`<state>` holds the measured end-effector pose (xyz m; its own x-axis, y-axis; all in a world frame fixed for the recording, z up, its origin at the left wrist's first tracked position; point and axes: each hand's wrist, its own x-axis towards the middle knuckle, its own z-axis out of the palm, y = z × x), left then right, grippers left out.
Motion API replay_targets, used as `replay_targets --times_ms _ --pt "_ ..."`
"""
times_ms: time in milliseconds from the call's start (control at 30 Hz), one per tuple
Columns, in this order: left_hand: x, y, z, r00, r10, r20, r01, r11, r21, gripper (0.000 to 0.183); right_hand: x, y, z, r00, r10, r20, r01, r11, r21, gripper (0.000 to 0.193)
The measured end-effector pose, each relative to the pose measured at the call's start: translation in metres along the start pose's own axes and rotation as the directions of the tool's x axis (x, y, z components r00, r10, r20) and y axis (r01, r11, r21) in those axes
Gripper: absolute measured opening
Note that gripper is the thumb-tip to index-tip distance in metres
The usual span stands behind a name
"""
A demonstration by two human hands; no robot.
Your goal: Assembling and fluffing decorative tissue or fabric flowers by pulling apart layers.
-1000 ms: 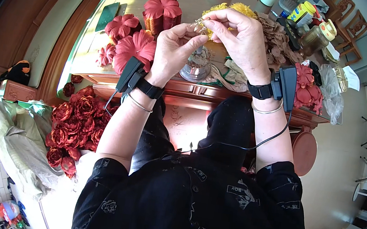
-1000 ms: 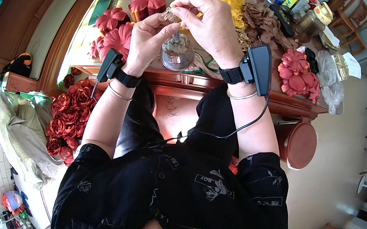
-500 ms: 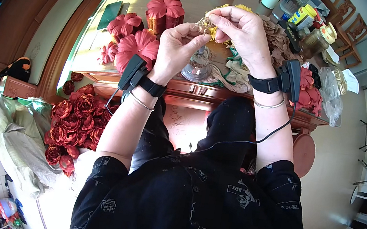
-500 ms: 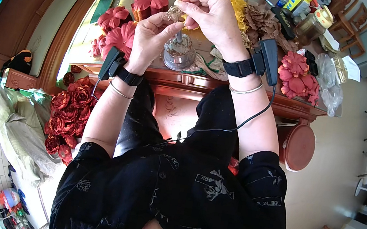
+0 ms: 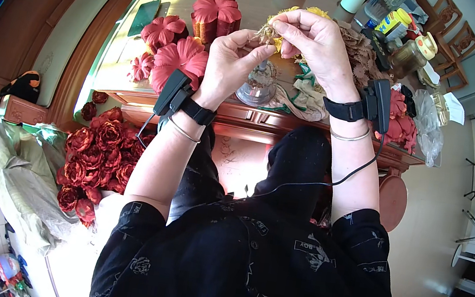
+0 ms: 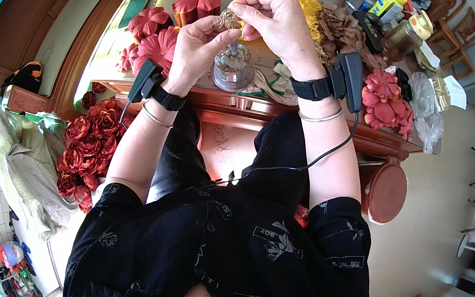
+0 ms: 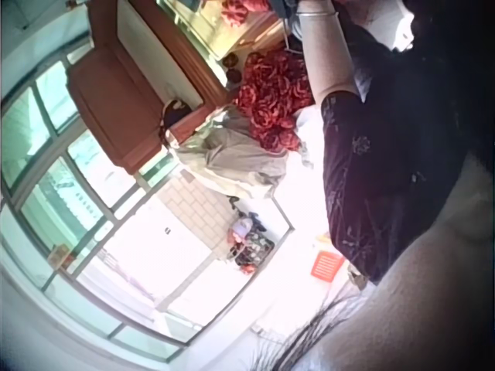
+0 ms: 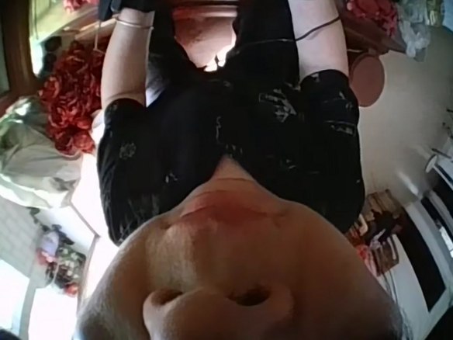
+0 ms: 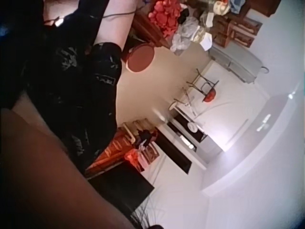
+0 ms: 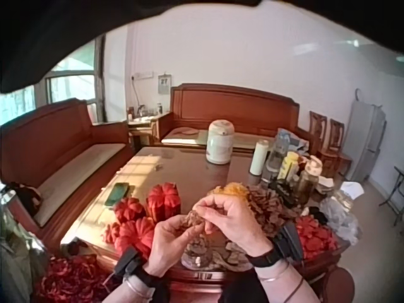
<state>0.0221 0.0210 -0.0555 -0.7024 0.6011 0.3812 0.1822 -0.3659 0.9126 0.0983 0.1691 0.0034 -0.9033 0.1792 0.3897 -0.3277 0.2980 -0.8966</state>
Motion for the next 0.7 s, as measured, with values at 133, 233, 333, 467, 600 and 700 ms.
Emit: replay_targets --times_ms 133,233,333,467,600,700 --pt "0.000 0.000 0.000 1.000 0.012 -0.001 -0.012 1.000 0.002 0.013 -0.001 -0.004 0.002 0.996 -0.090 -0.005 0.088 0.981 -0.174 0.016" --pt "0.000 -0.001 -0.002 1.000 -0.001 0.009 0.001 1.000 -0.004 0.013 -0.002 -0.010 0.005 0.989 -0.149 -0.006 0.139 0.941 -0.308 0.015" --pt "0.001 -0.002 -0.002 1.000 -0.005 0.002 0.004 1.000 0.009 0.013 0.000 -0.013 0.004 0.985 -0.173 0.007 0.165 0.922 -0.351 0.013" --pt "0.002 -0.001 -0.003 1.000 -0.007 0.015 0.006 1.000 0.030 0.013 -0.001 -0.014 0.002 0.993 -0.116 0.004 0.111 0.948 -0.299 0.012" --pt "0.002 0.000 -0.003 1.000 -0.002 0.016 0.002 0.999 0.032 0.013 0.000 -0.013 0.004 0.966 -0.257 0.032 0.244 0.861 -0.446 0.012" --pt "0.001 -0.001 -0.004 1.000 0.007 -0.002 -0.007 1.000 0.026 0.013 0.002 -0.019 0.006 0.951 -0.300 0.081 0.293 0.781 -0.551 0.012"
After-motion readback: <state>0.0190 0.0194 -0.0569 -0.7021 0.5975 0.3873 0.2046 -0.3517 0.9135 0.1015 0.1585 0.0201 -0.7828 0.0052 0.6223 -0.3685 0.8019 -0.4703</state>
